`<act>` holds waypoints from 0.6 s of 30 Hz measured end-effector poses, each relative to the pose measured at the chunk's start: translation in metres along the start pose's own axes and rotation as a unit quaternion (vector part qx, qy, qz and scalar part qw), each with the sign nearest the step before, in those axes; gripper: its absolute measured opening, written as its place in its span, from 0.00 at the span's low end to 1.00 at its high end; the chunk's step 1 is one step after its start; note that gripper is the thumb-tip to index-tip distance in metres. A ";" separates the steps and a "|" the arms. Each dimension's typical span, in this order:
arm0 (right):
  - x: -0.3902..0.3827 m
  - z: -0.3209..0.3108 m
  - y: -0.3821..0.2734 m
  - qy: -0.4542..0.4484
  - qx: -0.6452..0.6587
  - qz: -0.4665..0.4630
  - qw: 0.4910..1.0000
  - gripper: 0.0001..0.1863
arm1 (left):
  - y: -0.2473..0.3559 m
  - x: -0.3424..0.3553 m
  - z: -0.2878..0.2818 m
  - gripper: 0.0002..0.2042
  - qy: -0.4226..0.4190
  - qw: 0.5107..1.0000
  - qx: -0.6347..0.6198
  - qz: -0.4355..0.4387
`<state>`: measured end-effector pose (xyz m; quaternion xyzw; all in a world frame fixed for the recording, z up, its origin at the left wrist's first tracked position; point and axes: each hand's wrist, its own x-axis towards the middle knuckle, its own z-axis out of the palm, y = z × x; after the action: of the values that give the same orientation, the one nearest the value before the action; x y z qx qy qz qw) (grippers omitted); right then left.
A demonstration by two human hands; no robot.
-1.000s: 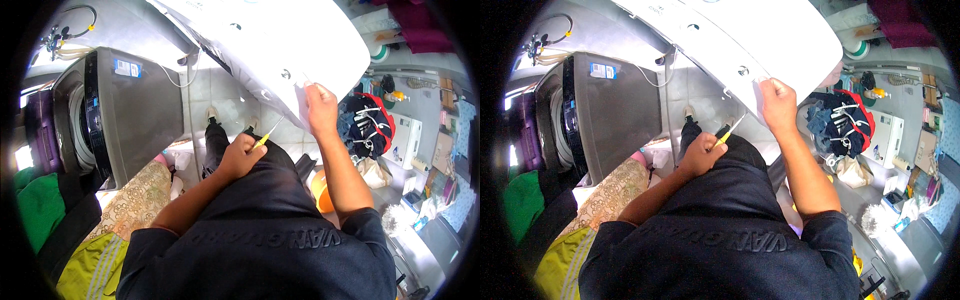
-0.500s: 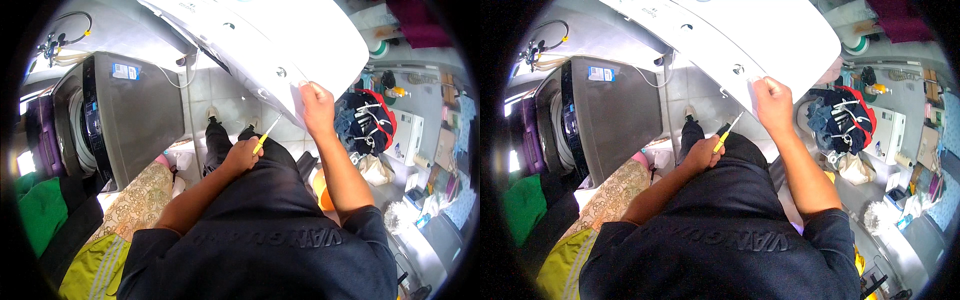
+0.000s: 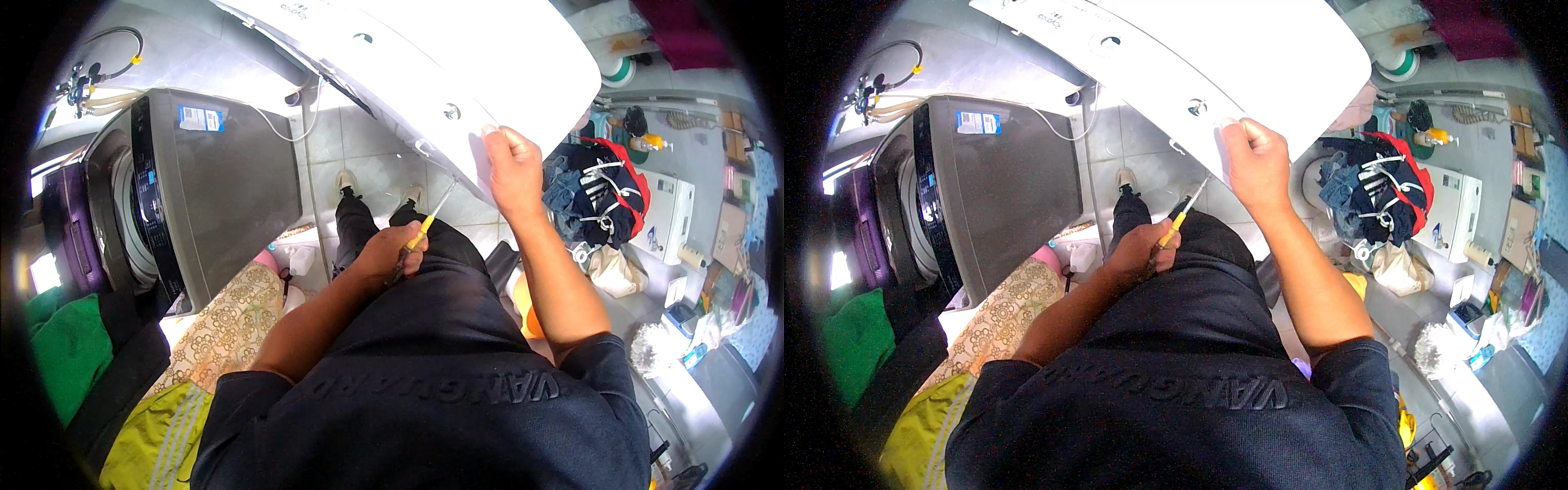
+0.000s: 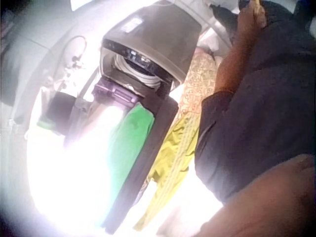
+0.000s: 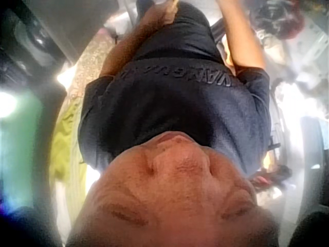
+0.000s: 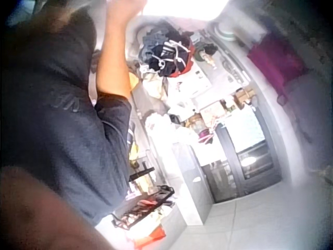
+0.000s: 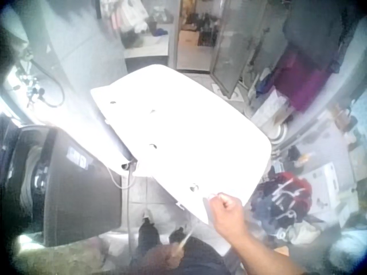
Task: The person uses a screwdriver to remove screws from the control panel of a top-loading washing machine. They lift the panel to reveal the internal wiring and components, then proceed to unscrew and detach the control panel assembly from the main body of the appliance.
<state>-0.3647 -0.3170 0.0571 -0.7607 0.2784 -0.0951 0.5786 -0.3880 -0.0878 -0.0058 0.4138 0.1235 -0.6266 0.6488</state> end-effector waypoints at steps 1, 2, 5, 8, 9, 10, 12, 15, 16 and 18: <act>0.000 0.000 0.002 0.000 -0.004 0.003 1.000 0.22 | -0.001 0.004 -0.007 0.21 -0.031 0.998 -0.033 -0.033; 0.000 0.000 0.004 0.000 -0.008 0.007 1.000 0.22 | -0.001 0.008 -0.013 0.22 -0.062 0.994 -0.067 -0.066; 0.001 0.000 0.004 0.001 -0.008 0.005 1.000 0.22 | 0.008 0.005 -0.006 0.21 -0.020 0.996 -0.048 -0.075; 0.001 0.002 0.003 0.005 -0.010 0.002 1.000 0.23 | 0.012 -0.001 0.013 0.17 0.117 0.975 0.190 0.022; 0.000 0.002 0.002 0.008 -0.013 0.002 1.000 0.23 | 0.010 -0.003 0.018 0.16 0.164 0.940 0.292 0.064; 0.000 0.001 0.003 0.009 -0.014 0.000 1.000 0.23 | 0.007 -0.005 0.018 0.16 0.192 0.900 0.372 0.125; 0.000 0.002 0.005 0.010 -0.015 -0.004 1.000 0.22 | 0.002 -0.008 0.017 0.14 0.242 0.786 0.515 0.242; 0.000 0.001 0.004 0.007 -0.041 0.000 0.999 0.22 | 0.004 -0.007 0.017 0.14 0.274 0.765 0.536 0.228; 0.000 0.001 0.004 0.008 -0.038 -0.004 0.999 0.22 | 0.004 -0.007 0.017 0.15 0.274 0.763 0.535 0.238; -0.001 0.002 0.003 0.010 -0.033 -0.012 0.999 0.22 | 0.002 -0.006 0.016 0.16 0.274 0.759 0.532 0.256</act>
<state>-0.3652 -0.3159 0.0543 -0.7818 0.2782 -0.1006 0.5489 -0.3926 -0.0949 0.0088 0.8624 -0.1678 -0.2618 0.3994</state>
